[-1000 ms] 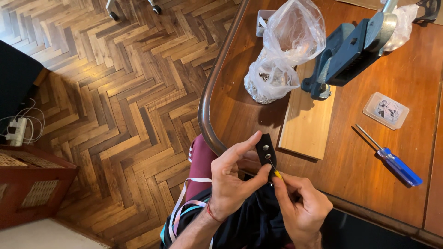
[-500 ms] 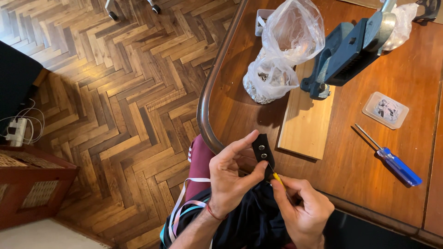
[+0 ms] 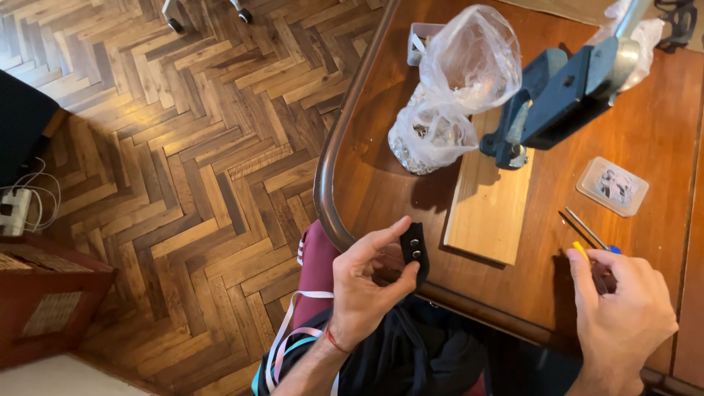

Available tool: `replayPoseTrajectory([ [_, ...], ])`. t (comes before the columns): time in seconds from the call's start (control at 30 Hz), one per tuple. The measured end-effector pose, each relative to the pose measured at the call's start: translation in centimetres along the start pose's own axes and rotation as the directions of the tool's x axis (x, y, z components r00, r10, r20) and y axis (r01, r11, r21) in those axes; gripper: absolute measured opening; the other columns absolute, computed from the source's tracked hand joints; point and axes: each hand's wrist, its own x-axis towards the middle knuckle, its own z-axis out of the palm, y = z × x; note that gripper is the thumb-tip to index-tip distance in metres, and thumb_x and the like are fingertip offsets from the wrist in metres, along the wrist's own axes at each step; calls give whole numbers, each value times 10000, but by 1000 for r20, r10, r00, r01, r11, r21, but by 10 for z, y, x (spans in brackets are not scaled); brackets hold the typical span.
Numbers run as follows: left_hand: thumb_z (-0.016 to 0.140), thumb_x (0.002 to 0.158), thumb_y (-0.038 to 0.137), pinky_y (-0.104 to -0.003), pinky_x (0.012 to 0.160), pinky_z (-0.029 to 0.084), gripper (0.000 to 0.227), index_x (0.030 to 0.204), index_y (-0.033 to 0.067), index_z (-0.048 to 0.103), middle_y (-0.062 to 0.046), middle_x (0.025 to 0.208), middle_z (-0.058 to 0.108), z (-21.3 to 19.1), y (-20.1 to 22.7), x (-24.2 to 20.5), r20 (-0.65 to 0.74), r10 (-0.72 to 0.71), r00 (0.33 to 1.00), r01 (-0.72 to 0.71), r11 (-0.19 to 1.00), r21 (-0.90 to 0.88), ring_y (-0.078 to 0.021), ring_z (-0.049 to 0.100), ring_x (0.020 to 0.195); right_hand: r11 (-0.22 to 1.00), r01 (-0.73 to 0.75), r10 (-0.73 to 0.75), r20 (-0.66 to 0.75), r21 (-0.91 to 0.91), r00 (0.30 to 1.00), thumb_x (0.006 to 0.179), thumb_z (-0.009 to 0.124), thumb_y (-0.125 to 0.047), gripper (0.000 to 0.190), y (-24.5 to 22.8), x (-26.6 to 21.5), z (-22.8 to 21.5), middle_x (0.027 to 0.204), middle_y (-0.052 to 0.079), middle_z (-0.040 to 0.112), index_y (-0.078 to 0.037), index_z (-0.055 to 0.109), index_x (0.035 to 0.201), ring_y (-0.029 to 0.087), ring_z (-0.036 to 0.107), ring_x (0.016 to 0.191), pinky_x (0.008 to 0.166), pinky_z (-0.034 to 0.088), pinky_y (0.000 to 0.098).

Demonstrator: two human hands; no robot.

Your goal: Attaching metal studs to a leather strap using a hand press and a small manual tool

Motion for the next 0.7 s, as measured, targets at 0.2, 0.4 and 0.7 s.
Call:
replayPoseTrajectory([
  [0.2,888,952,-106,-194,872,728,644,1549,93,749,-48,1122,797,-6,-7,13,13,39,999,-40,998,55,-74,750,925,996,-8,3,-62,-88,998,1234,1149,-402,328,4,12,14,1229,-6,770,-188,987,1423,178,697,989,872,560,366],
  [0.4,894,961,-94,-188,883,706,655,1573,83,741,-42,1120,783,-12,-14,18,50,-14,999,15,1000,-13,-65,720,933,873,262,-285,-5,410,958,1193,937,71,168,-106,96,-36,1256,267,831,119,885,1345,318,786,1088,970,665,409],
  [0.7,892,955,-93,-205,872,721,669,1581,84,736,-54,1155,797,-24,-14,17,41,-67,997,71,993,-95,-81,743,941,955,156,-273,545,252,792,1007,530,-110,232,-114,179,232,1201,100,700,-134,676,1186,339,740,1054,889,572,434],
])
